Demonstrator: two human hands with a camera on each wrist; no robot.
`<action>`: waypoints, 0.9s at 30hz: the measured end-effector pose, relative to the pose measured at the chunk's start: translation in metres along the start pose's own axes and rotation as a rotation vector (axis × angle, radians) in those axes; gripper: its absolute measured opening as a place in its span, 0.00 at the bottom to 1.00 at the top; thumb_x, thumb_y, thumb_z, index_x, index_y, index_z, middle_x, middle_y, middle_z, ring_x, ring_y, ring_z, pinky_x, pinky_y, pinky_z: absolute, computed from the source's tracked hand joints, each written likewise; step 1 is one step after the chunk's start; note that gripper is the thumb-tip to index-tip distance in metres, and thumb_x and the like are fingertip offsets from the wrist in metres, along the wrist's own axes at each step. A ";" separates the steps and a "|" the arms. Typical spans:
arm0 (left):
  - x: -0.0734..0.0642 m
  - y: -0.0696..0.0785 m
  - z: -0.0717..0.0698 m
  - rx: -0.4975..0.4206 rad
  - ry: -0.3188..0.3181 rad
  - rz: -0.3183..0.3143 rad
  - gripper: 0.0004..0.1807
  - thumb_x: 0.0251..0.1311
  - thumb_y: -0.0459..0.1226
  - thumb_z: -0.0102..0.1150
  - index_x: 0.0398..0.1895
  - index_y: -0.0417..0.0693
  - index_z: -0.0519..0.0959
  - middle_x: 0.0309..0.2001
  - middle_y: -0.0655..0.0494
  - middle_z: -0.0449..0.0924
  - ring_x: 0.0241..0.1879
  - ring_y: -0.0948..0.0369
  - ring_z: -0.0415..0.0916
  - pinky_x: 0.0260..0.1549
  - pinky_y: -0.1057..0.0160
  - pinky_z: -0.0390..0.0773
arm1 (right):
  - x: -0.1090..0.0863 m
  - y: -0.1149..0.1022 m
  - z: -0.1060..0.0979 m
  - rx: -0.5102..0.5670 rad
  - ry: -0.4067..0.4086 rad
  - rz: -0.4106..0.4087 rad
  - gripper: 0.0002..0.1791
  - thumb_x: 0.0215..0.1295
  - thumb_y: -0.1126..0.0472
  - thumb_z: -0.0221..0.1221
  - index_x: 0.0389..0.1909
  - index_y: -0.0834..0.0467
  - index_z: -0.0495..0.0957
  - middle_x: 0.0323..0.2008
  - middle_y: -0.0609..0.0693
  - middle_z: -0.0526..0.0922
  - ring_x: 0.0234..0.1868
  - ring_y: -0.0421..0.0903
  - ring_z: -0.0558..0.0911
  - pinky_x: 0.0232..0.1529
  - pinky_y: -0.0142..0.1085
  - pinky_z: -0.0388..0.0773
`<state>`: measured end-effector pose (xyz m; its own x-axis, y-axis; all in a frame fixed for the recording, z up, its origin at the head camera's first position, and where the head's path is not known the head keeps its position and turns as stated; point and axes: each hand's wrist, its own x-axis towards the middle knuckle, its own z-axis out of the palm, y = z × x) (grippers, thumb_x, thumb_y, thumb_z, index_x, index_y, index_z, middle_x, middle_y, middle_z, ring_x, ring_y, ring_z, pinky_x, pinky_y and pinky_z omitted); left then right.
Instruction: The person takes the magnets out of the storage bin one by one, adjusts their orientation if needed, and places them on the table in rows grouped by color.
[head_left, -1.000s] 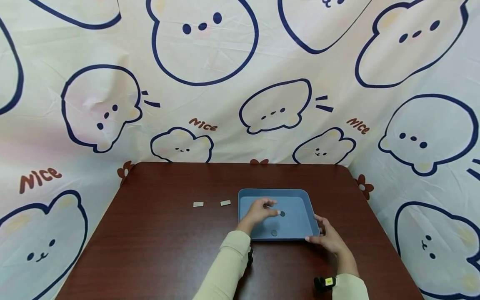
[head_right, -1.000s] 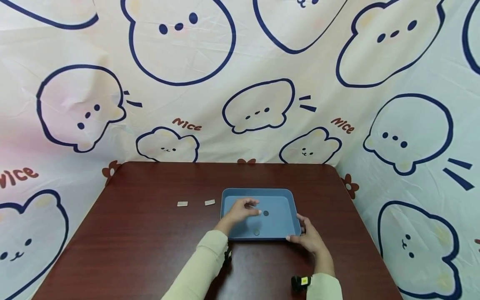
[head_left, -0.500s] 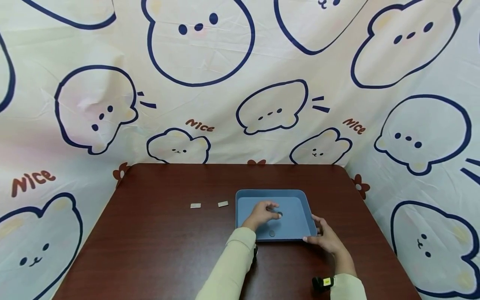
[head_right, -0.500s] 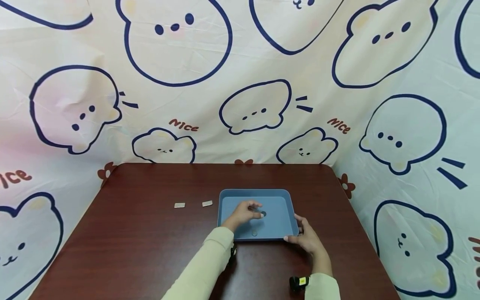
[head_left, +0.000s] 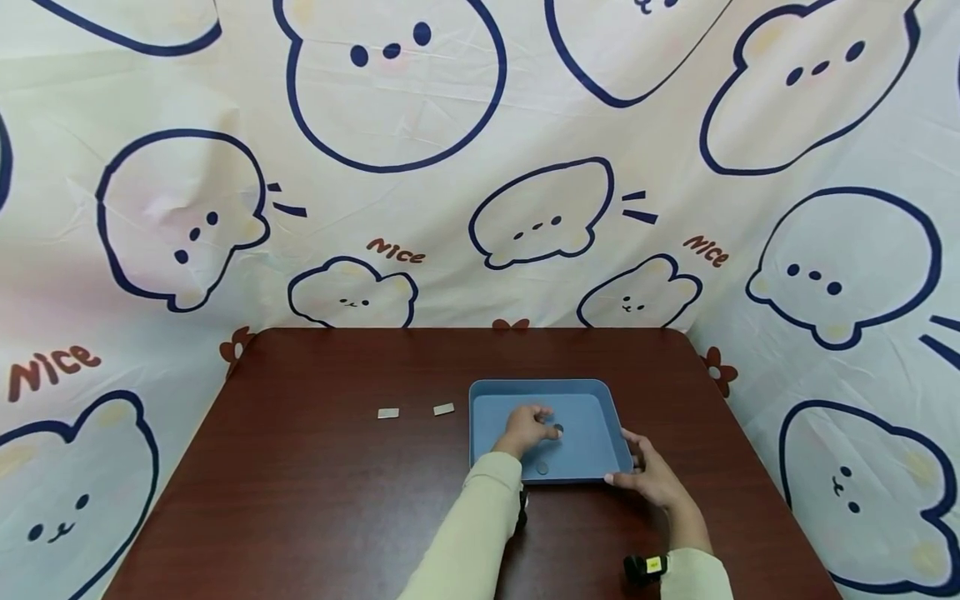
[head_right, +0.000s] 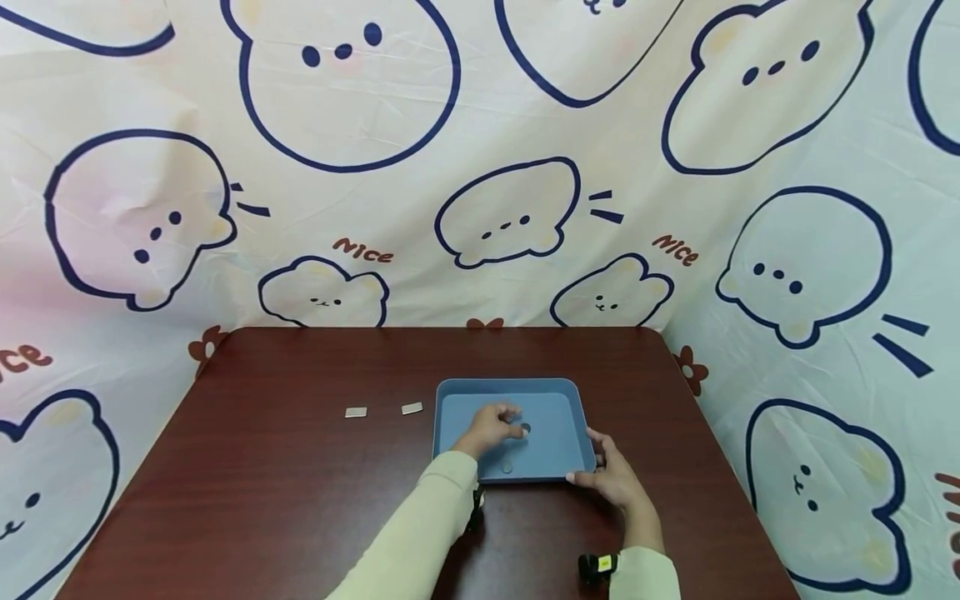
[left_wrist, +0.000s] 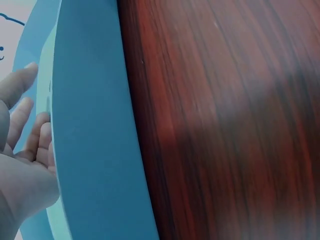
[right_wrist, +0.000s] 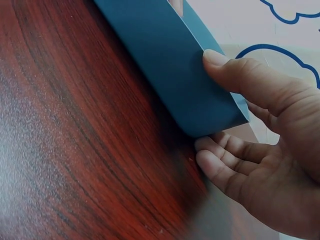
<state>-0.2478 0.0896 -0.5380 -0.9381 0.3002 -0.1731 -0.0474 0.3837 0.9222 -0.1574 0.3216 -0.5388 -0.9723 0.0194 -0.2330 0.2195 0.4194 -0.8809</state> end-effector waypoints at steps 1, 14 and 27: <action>0.000 0.001 0.001 0.000 0.004 -0.007 0.22 0.49 0.34 0.70 0.50 0.43 0.79 0.47 0.52 0.76 0.48 0.55 0.71 0.43 0.57 0.73 | 0.000 0.000 0.000 0.003 0.001 0.000 0.51 0.49 0.62 0.71 0.70 0.57 0.50 0.50 0.65 0.69 0.41 0.51 0.77 0.39 0.42 0.74; 0.008 -0.002 0.010 0.085 0.042 -0.057 0.18 0.45 0.33 0.72 0.44 0.47 0.84 0.45 0.56 0.80 0.50 0.54 0.73 0.44 0.58 0.74 | -0.001 0.000 0.000 0.029 0.012 0.014 0.51 0.49 0.63 0.71 0.70 0.56 0.50 0.51 0.65 0.69 0.41 0.51 0.77 0.39 0.41 0.74; 0.004 0.001 0.018 0.252 0.157 -0.051 0.12 0.40 0.34 0.75 0.31 0.52 0.87 0.33 0.61 0.82 0.36 0.59 0.76 0.30 0.64 0.75 | -0.001 0.002 0.001 0.032 0.013 0.002 0.50 0.50 0.64 0.70 0.70 0.57 0.50 0.49 0.64 0.70 0.41 0.52 0.78 0.39 0.41 0.74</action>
<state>-0.2452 0.1068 -0.5440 -0.9791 0.1442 -0.1431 -0.0271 0.6054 0.7955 -0.1558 0.3217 -0.5408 -0.9728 0.0318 -0.2297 0.2236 0.3900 -0.8933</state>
